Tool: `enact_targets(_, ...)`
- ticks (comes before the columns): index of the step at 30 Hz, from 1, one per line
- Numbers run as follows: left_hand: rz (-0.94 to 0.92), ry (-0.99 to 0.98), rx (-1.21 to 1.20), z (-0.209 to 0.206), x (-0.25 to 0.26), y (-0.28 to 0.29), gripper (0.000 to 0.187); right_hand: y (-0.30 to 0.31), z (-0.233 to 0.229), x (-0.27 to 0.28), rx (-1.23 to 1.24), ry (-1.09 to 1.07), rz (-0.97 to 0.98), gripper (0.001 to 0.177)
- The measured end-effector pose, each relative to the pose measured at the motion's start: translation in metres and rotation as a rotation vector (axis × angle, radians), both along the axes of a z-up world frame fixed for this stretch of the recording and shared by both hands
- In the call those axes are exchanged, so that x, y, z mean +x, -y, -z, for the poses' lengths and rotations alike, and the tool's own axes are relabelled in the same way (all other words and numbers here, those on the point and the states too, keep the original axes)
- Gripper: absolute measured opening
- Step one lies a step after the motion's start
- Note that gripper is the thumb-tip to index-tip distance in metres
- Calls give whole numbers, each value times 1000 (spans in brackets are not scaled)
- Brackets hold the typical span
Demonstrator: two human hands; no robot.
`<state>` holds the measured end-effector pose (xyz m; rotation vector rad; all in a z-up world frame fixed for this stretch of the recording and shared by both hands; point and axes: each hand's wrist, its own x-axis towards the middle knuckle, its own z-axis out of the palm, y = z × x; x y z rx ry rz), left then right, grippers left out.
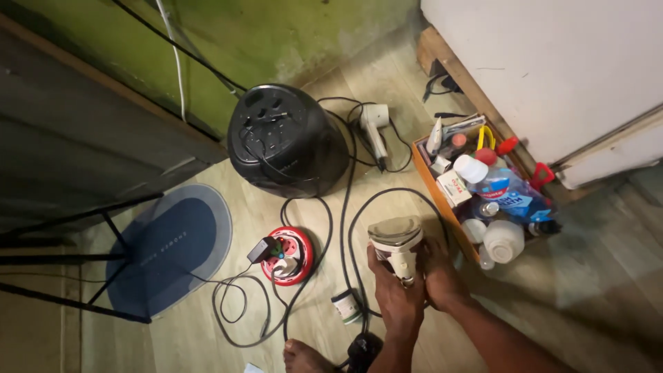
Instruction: The recorder is organizing various items including an iron, cables, and small bottles on the floor and a side table.
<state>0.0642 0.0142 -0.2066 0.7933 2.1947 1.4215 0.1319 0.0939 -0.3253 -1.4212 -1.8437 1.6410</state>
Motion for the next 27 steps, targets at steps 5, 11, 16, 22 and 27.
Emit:
enact_targets(5, -30, -62, 53, 5, 2, 7, 97, -6, -21, 21, 295, -69, -165, 55)
enact_targets(11, 52, -132, -398, 107, -11, 59, 74, -6, 7, 43, 537, 101, -10, 47)
enact_targets(16, 318, 138, -943, 107, -10, 78, 57, 4, 51, 66, 206, 437, -75, 45)
enact_targets(22, 600, -59, -883, 118, 14, 90, 75, 12, 103, 95, 31, 476, -345, 47)
enact_targets(27, 724, 70, -1067, 97, 21, 82, 70, 0, 100, 102, -156, 564, -538, 44)
